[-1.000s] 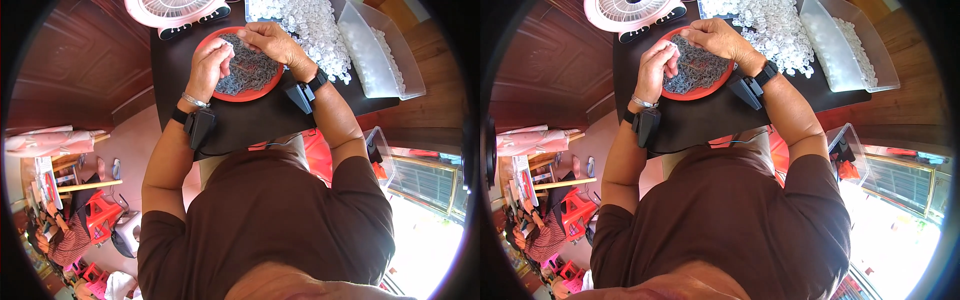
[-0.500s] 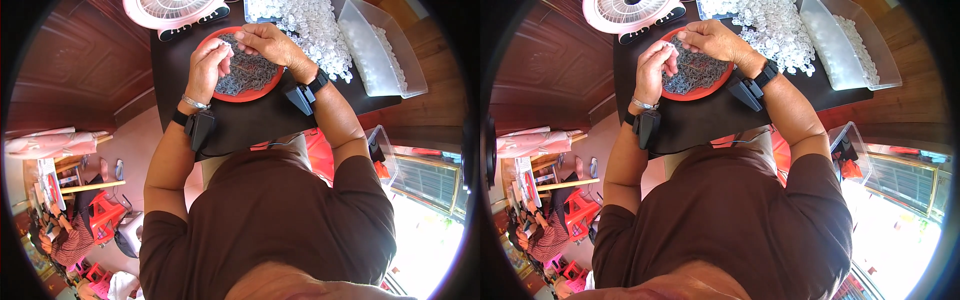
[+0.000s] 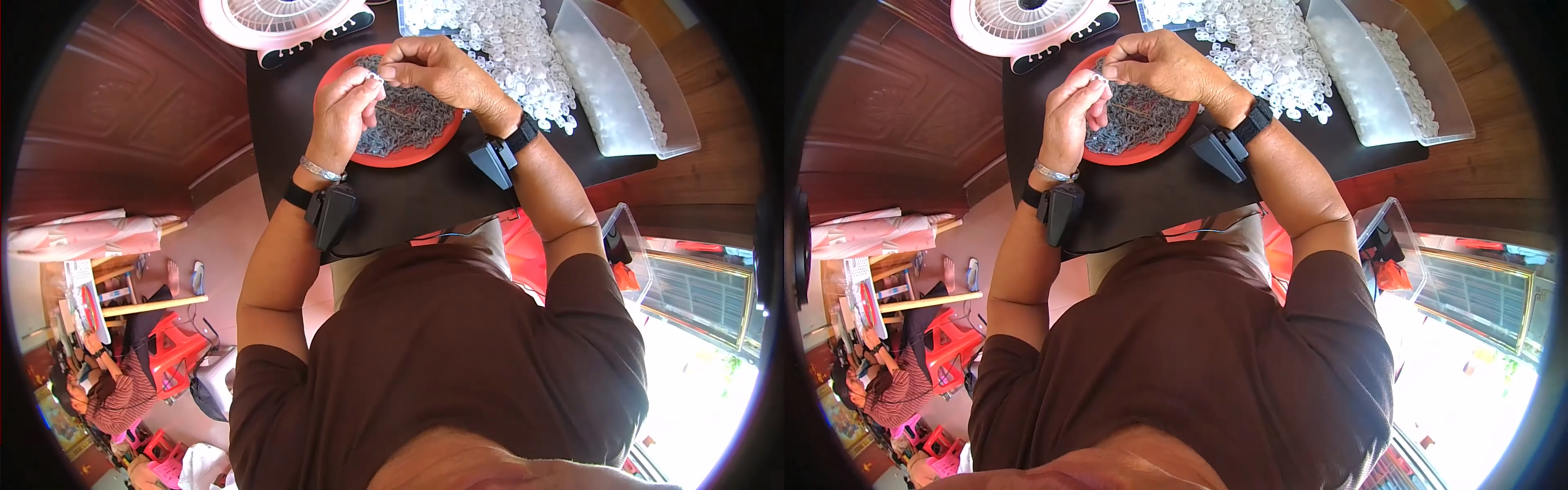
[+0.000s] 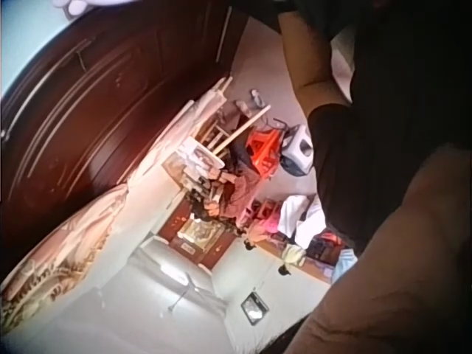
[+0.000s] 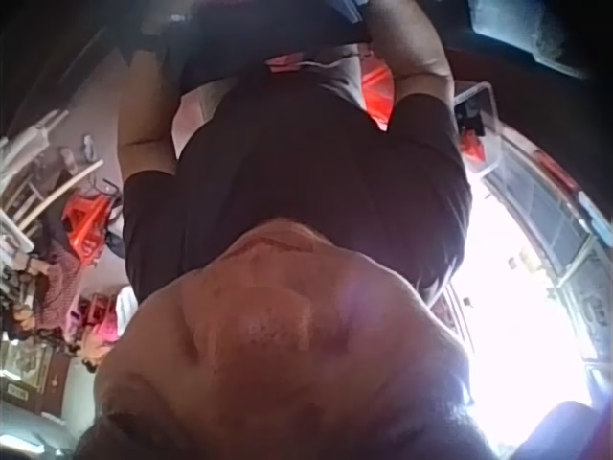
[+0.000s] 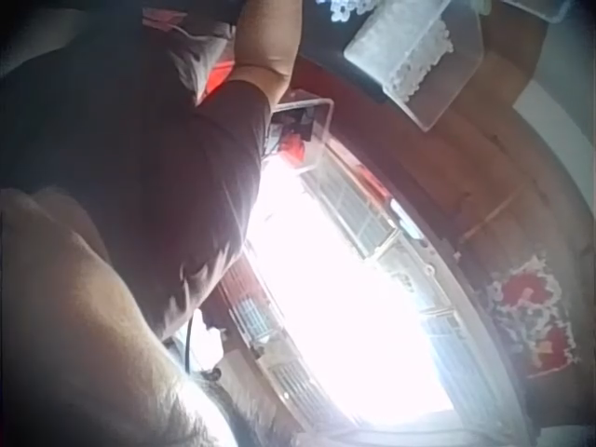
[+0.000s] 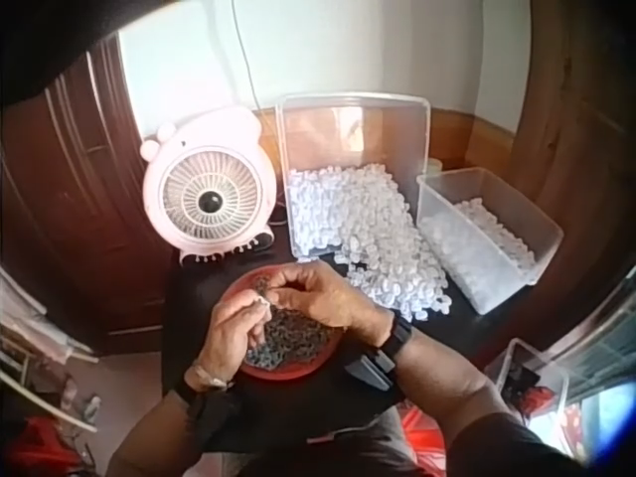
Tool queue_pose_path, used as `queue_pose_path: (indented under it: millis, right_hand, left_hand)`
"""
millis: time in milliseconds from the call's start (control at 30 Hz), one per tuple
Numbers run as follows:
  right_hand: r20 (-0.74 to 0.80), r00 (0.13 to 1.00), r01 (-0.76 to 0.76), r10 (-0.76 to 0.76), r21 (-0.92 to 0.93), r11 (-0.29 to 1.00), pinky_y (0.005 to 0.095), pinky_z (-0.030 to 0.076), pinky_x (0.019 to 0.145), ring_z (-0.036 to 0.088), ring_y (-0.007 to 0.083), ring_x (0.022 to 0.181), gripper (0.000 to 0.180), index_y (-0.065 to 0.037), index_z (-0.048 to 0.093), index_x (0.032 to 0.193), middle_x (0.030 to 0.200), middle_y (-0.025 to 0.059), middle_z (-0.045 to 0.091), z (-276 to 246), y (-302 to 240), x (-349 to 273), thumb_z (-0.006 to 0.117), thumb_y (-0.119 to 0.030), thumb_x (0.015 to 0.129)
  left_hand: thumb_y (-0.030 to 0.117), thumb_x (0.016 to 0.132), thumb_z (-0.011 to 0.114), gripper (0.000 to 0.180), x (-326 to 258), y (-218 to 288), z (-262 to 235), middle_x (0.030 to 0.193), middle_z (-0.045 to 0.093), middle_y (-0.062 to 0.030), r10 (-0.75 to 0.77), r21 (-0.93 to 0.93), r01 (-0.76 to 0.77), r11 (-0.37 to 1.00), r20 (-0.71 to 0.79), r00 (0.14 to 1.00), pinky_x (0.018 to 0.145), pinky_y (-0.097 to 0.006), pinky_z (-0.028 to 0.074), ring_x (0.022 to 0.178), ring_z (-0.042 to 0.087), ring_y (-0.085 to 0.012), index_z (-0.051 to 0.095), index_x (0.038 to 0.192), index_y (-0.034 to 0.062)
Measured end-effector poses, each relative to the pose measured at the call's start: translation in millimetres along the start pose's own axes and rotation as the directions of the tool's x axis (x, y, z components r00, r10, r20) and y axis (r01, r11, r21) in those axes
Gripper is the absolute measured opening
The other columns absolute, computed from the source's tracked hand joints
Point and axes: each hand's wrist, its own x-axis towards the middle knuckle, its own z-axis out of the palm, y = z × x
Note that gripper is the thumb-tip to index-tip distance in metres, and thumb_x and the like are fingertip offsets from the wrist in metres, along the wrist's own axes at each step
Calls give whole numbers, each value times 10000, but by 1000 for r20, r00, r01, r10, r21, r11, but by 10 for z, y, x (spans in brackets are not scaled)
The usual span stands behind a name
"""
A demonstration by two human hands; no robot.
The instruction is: Assembling small white plastic components onto metal pins/rings.
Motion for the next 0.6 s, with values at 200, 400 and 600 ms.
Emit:
queue_pose_path:
  millis: [200, 400, 600]
  right_hand:
    - [20, 999, -47, 46, 51, 998, 213, 441, 687, 513, 67, 710, 163, 12, 626, 926, 767, -1, 584, -47, -12, -2, 568, -139, 907]
    - [16, 999, -34, 34, -12, 999, 216, 439, 674, 508, 67, 692, 177, 11, 626, 910, 737, -4, 574, -57, -32, -4, 558, -152, 915]
    - [29, 998, -47, 49, -63, 997, 215, 435, 674, 492, 63, 685, 168, 13, 622, 901, 727, -14, 563, -37, -28, -9, 571, -146, 902]
  left_hand:
    - [258, 890, 497, 250, -8, 19, -16, 591, 439, 35, -37, 94, 33, 995, 48, 998, 471, -186, 321, 519, 446, -57, 543, 754, 53]
    - [259, 889, 503, 250, -8, 8, -15, 586, 437, 35, -45, 101, 39, 994, 53, 998, 473, -185, 320, 515, 438, -57, 542, 753, 53]
    - [253, 892, 499, 246, -10, -16, -1, 586, 436, 33, -28, 104, 22, 994, 52, 998, 470, -187, 322, 512, 445, -61, 544, 759, 51]
